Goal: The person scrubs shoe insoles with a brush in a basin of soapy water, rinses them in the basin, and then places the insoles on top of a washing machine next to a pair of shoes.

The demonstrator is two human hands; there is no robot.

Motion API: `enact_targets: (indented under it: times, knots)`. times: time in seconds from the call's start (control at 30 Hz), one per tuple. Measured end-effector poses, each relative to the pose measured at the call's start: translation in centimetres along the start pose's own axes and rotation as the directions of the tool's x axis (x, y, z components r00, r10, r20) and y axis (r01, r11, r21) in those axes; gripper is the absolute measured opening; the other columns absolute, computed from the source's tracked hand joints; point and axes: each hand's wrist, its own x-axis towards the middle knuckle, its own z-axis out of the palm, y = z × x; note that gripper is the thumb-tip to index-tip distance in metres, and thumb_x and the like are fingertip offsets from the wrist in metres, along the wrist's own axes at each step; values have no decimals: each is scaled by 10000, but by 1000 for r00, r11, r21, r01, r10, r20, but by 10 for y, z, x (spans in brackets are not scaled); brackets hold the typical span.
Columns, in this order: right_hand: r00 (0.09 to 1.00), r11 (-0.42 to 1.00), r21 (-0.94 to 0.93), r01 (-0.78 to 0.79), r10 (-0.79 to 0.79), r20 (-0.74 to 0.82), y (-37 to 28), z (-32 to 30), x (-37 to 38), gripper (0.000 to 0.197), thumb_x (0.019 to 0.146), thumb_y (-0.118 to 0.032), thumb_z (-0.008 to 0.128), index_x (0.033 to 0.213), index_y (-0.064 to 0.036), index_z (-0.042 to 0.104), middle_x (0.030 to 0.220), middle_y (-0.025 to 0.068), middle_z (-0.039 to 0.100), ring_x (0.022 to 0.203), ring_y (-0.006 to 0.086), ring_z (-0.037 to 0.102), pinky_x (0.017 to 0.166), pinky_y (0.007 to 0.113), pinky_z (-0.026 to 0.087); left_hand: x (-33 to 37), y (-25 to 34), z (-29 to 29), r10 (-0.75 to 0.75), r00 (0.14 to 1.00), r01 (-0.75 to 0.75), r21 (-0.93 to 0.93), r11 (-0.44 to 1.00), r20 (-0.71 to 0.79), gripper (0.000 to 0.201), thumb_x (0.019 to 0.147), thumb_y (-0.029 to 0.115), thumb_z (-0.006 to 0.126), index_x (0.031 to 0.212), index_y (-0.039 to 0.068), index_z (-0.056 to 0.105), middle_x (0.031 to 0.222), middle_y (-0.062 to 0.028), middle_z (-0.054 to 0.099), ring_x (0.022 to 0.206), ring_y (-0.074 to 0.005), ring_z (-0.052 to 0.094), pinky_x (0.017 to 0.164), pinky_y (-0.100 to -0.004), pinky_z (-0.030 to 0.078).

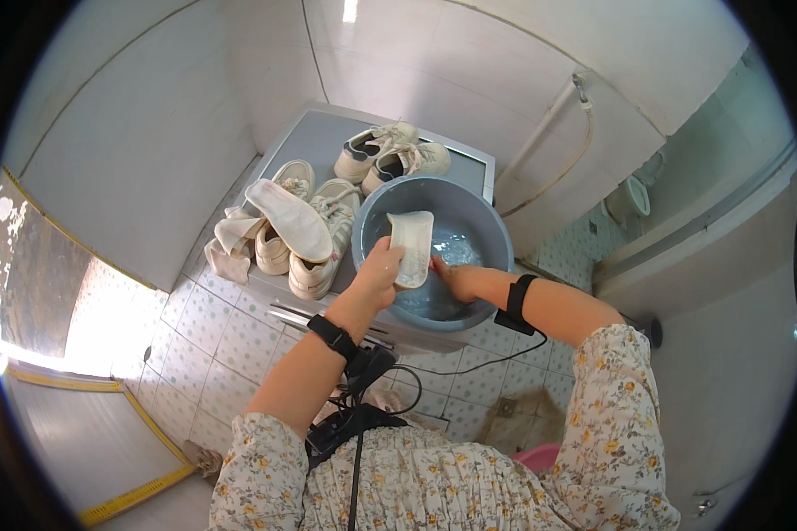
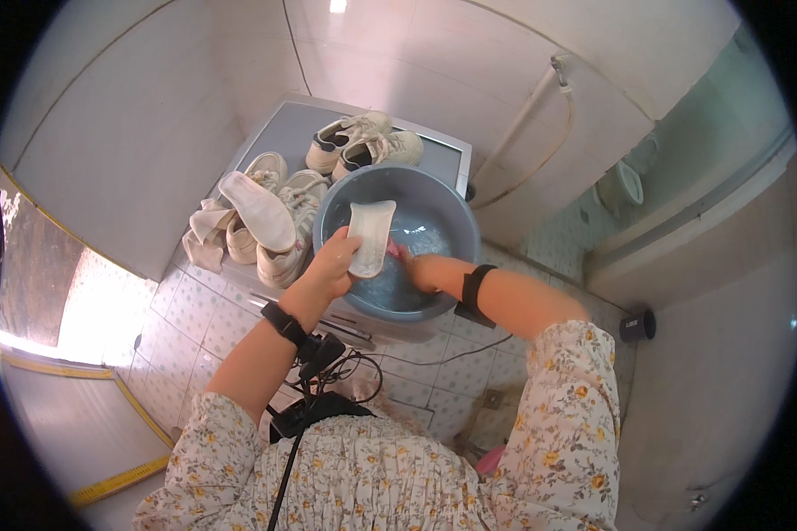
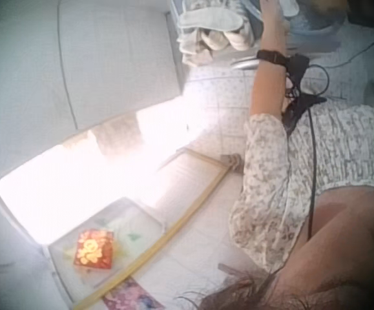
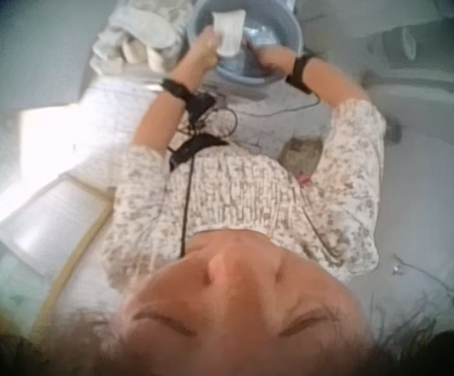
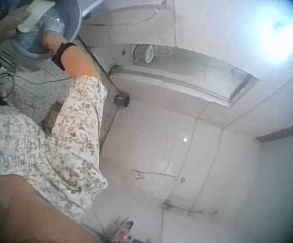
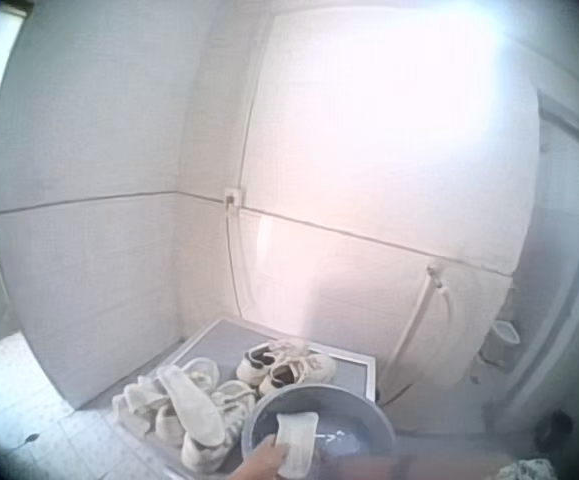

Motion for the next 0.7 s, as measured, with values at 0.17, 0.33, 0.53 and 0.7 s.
enact_targets:
  times: [0.17, 0.33, 0.53, 0.7]
  knots:
    - [974, 958, 285, 16, 50, -222, 6, -35, -47, 609, 847, -70, 471, 1414, -167, 269, 973, 223, 629, 864, 364, 621, 749, 434, 491, -18, 20, 15, -128, 992, 128, -18, 992, -1, 392, 931, 98, 340, 1307, 200, 296, 1228, -121, 474, 974, -326, 598, 757, -532, 519]
    - [755, 903, 384, 195, 112, -646, 30, -29, -112, 355, 884, -173, 483, 1231, -116, 533, 1031, 169, 633, 949, 355, 596, 805, 408, 472, -3, -2, 27, -149, 976, 168, -117, 979, 157, 559, 870, -20, 365, 1361, 218, 243, 1268, -135, 442, 984, -356, 591, 758, -535, 520]
    - [668, 819, 551, 159, 322, -671, 32, -7, -143, 356, 887, -232, 511, 1220, -111, 541, 1044, 172, 631, 978, 350, 591, 831, 398, 462, 1, -10, 60, 3, 977, -31, 131, 991, 212, 672, 749, -105, 379, 1356, 145, 239, 1207, -178, 483, 939, -321, 616, 698, -470, 540]
    - [526, 720, 571, 393, 334, -783, 21, 16, -159, 361, 879, -198, 530, 1227, -99, 531, 1022, 181, 632, 952, 355, 599, 804, 381, 470, 4, 5, 58, -1, 995, -21, 223, 974, 96, 688, 718, -96, 395, 1347, 127, 229, 1170, -176, 497, 934, -318, 616, 695, -476, 540]
